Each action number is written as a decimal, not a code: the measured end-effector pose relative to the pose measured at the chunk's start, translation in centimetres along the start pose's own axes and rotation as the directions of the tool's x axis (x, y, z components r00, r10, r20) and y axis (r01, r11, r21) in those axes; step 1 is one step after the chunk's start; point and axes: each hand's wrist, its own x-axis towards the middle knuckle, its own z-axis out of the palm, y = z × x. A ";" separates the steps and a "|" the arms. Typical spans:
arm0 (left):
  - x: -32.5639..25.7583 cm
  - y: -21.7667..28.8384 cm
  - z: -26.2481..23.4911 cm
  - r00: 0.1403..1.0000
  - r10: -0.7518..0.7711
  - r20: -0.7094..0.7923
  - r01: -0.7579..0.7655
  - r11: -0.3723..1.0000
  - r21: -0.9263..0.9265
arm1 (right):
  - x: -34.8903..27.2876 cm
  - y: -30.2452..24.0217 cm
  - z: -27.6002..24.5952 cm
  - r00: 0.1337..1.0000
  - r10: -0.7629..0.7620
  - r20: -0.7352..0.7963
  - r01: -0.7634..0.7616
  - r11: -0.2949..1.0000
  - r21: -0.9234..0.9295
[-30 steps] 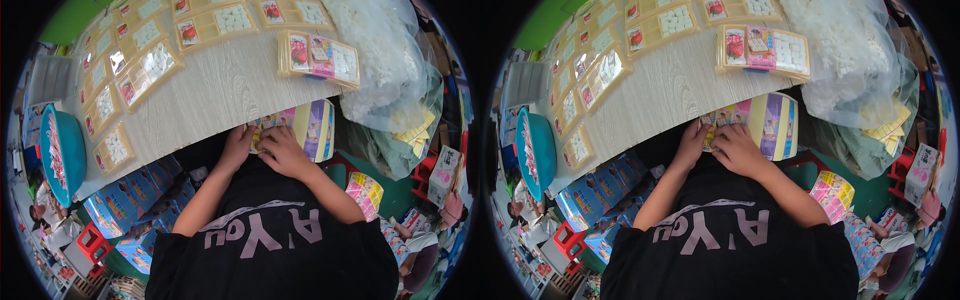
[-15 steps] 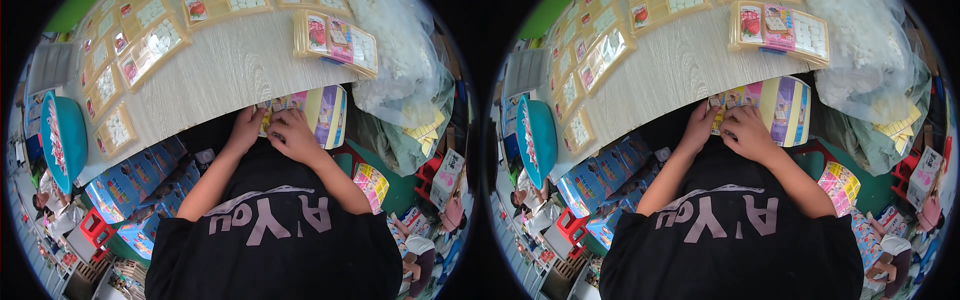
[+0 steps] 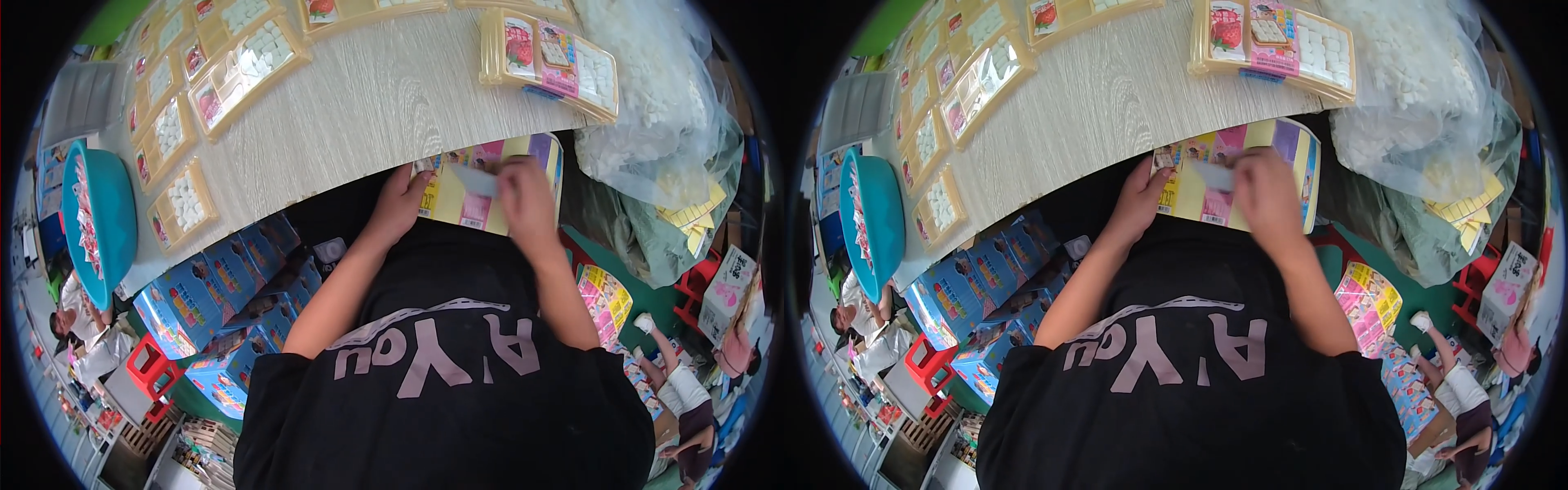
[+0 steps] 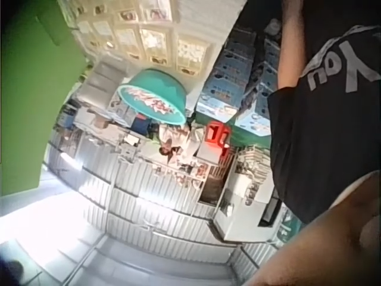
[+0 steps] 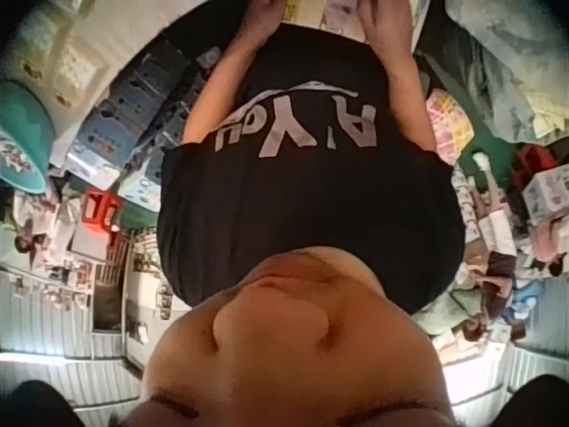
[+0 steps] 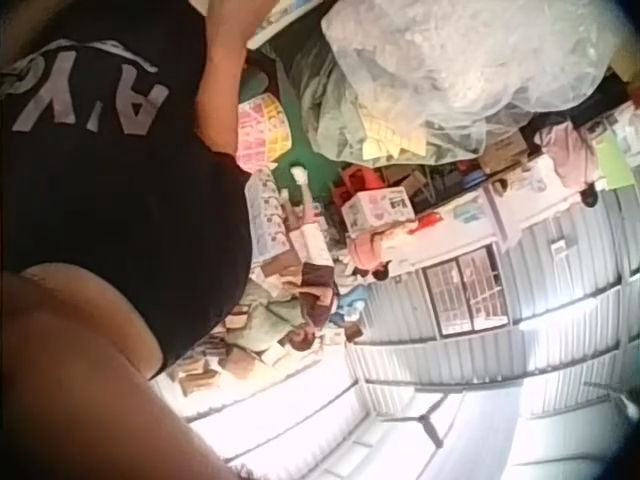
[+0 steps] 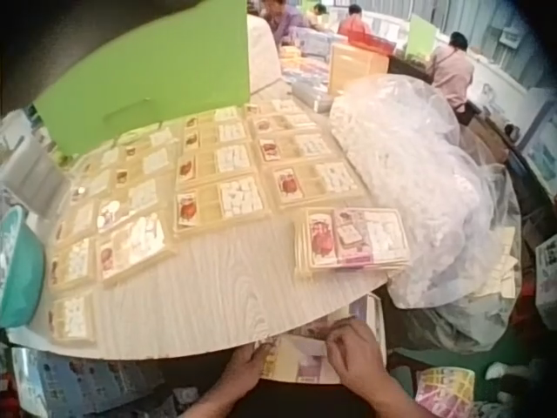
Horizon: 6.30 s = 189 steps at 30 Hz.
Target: Applying labels and packaging trays containing small white rectangular items, possibly marshmallows.
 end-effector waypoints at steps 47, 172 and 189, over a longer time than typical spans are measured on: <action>-13.0 18.8 -13.0 0.755 0.653 -0.055 0.093 -0.023 0.995 | -1.2 -1.1 -14.7 0.986 -0.106 0.130 -0.017 0.708 0.706; -3.1 20.5 -9.8 0.702 0.711 0.040 -0.250 0.194 0.949 | 14.1 -13.5 -4.6 0.631 -0.625 0.459 0.694 0.719 0.024; -10.6 19.9 -6.1 0.792 0.471 -0.390 -0.194 0.798 0.570 | 12.3 -12.7 -5.2 0.735 -0.603 0.311 0.580 0.796 0.174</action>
